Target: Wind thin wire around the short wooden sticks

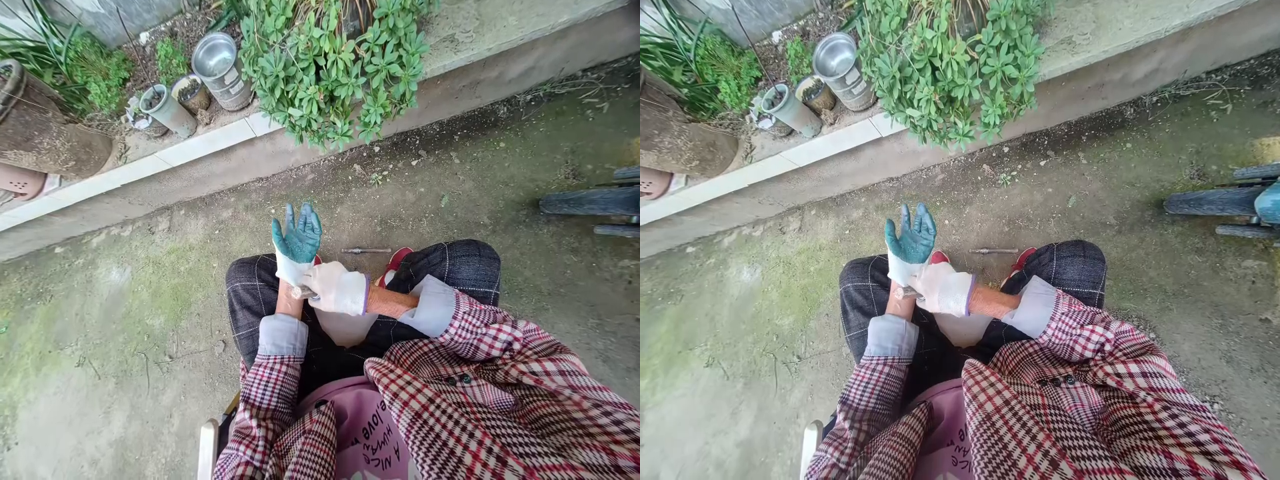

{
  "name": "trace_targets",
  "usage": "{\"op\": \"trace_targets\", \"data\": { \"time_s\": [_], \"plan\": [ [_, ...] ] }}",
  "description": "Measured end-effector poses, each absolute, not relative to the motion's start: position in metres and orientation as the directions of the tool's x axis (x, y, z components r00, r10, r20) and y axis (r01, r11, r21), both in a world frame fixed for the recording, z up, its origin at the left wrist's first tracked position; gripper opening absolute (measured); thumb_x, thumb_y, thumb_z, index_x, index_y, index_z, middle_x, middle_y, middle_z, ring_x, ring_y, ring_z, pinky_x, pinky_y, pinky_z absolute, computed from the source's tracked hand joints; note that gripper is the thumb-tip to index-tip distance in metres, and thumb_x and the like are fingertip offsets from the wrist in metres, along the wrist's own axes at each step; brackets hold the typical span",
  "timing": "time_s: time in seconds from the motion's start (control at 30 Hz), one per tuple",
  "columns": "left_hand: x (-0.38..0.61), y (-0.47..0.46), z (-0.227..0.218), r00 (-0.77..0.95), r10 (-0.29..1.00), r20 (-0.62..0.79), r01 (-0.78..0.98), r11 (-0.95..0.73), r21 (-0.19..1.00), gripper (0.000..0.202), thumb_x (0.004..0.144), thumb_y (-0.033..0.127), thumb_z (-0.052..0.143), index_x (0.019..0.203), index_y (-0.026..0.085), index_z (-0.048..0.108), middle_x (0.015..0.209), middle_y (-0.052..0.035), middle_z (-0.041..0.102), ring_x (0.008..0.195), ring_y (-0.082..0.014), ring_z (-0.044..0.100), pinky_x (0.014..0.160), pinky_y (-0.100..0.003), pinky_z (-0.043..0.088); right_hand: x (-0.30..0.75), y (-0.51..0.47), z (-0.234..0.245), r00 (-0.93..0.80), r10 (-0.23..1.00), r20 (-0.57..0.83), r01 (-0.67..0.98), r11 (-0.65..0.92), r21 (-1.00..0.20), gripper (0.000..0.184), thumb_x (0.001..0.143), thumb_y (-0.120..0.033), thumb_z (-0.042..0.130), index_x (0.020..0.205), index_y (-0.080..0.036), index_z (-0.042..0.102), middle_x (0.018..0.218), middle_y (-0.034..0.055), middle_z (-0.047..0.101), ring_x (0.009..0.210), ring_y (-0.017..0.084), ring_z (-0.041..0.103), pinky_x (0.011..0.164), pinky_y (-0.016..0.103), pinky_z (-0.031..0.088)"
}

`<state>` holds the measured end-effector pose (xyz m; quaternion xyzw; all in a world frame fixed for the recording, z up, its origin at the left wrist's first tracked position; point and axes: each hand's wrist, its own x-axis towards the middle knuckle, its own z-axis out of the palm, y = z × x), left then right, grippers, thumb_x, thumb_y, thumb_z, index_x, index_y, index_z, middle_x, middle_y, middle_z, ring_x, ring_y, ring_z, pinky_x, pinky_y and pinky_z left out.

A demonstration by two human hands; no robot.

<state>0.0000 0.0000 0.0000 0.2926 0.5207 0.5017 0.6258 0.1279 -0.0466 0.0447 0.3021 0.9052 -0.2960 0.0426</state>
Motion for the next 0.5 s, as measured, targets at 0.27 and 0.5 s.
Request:
{"op": "trace_targets", "data": {
  "time_s": [0.27,0.5],
  "plan": [
    [-0.023,0.010,-0.028,-0.161,0.906,-0.392,-0.559,0.243,0.793,0.034,0.087,0.053,0.078,0.110,0.028,0.075,0.127,-0.0074,0.076,0.127,-0.0238,0.068,0.107,-0.038,0.052,0.134,-0.037,0.042,-0.837,0.505,-0.210,0.512,0.592,-0.622,0.021,0.094,-0.030,0.062,0.109,-0.020,0.072,0.108,0.0107,0.079,0.098,0.029,0.075,0.075,0.034,0.052],
    [-0.042,-0.018,-0.002,-0.089,0.915,-0.393,-0.311,0.349,0.884,0.045,0.073,0.048,0.088,0.101,0.014,0.077,0.092,-0.0078,0.080,0.080,-0.0185,0.075,0.079,-0.031,0.061,0.166,0.023,0.020,-0.347,0.910,-0.228,0.167,-0.179,-0.969,0.011,0.081,-0.026,0.072,0.081,-0.017,0.066,0.073,-0.0003,0.069,0.068,0.015,0.061,0.066,0.027,0.049]
  ]
}}
